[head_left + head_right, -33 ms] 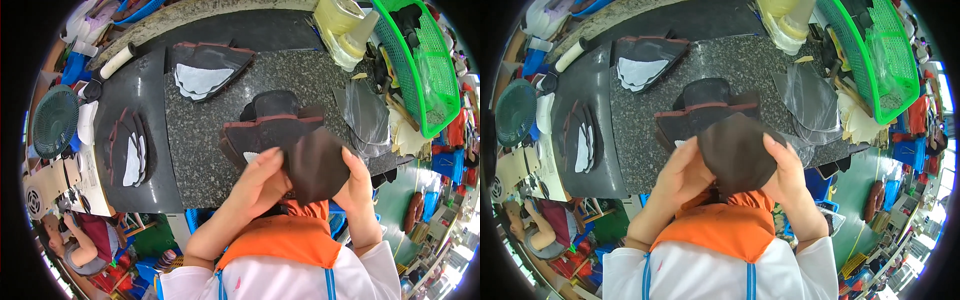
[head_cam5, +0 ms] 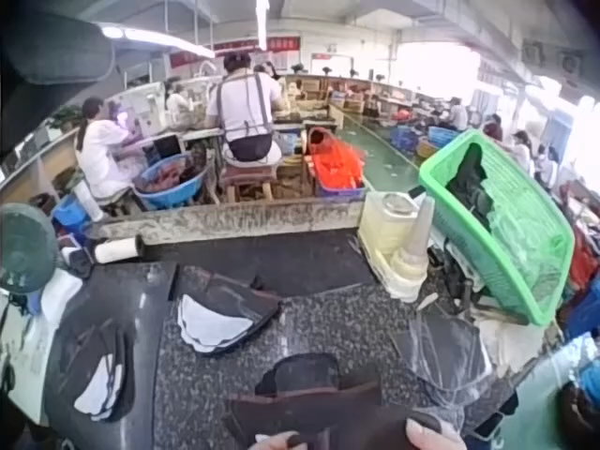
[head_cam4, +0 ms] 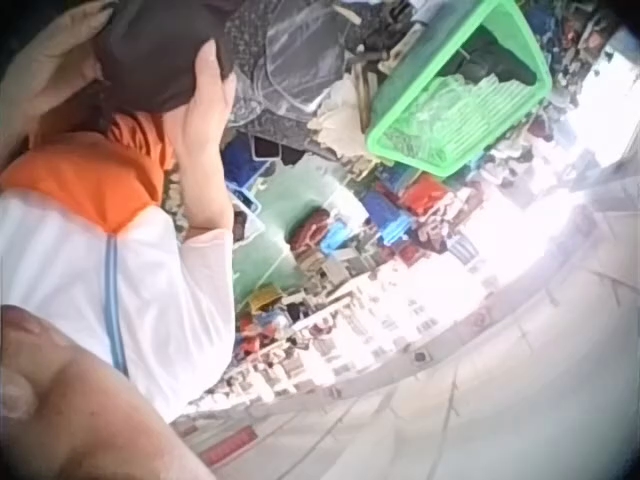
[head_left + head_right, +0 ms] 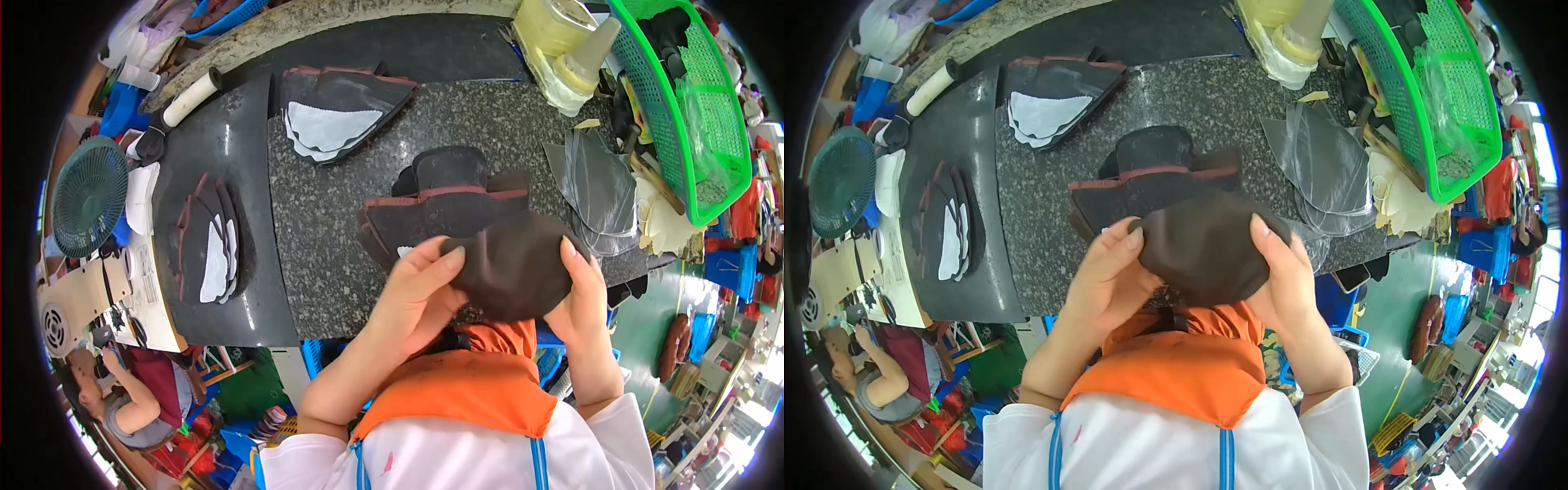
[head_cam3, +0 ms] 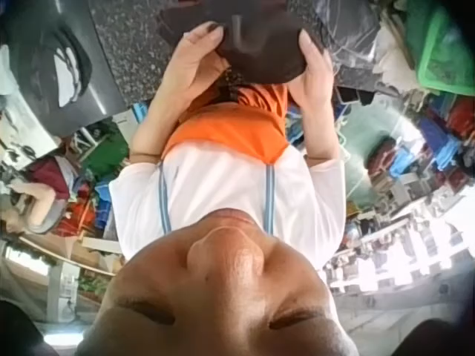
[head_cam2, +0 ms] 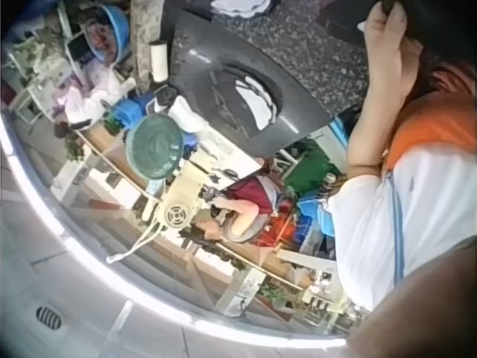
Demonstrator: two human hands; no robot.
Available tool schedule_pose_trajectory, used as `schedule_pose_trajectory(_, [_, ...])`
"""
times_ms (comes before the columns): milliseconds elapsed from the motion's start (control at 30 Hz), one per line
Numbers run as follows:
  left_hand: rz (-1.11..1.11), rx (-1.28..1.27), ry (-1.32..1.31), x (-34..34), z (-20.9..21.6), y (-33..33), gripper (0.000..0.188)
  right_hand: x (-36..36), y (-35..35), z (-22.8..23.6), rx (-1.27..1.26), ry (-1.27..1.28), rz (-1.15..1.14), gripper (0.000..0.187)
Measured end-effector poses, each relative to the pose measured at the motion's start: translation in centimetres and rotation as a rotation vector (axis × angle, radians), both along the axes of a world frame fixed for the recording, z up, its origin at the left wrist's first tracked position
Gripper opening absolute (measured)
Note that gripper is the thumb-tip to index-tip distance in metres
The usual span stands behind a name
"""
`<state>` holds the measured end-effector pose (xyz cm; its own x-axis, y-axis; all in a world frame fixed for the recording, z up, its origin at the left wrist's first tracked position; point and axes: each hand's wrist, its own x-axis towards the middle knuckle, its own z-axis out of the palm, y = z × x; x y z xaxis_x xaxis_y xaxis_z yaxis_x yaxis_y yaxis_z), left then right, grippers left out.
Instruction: The person assembles small, multi-layered material components by aligning and stacking them by hand.
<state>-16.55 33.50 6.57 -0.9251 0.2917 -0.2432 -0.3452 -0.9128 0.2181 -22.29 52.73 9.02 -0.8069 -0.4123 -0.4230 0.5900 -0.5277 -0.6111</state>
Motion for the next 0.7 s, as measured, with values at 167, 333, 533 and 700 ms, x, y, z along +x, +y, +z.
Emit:
schedule_pose_trajectory(167, [0.226, -0.867, -0.076, 2.6, 1.3, -2.1, 0.017, 1.1, 0.7, -1.1, 0.675, 0.45, 0.047, 0.028])
schedule_pose_trajectory(333, [0.461, -1.874, 0.143, 0.2, -2.3, -4.6, 0.012, -0.8, -1.4, -3.1, 1.105, 0.813, 0.142, 0.02])
schedule_pose_trajectory(533, [0.44, -1.801, -0.02, -1.4, -3.6, -4.9, 0.014, -2.1, -2.4, -4.5, 1.172, 0.917, 0.122, 0.02])
schedule_pose_trajectory(700, [0.454, -2.295, 0.075, -2.2, -3.3, -4.4, 0.018, -2.7, -2.7, -4.6, 1.235, 0.926, 0.148, 0.017])
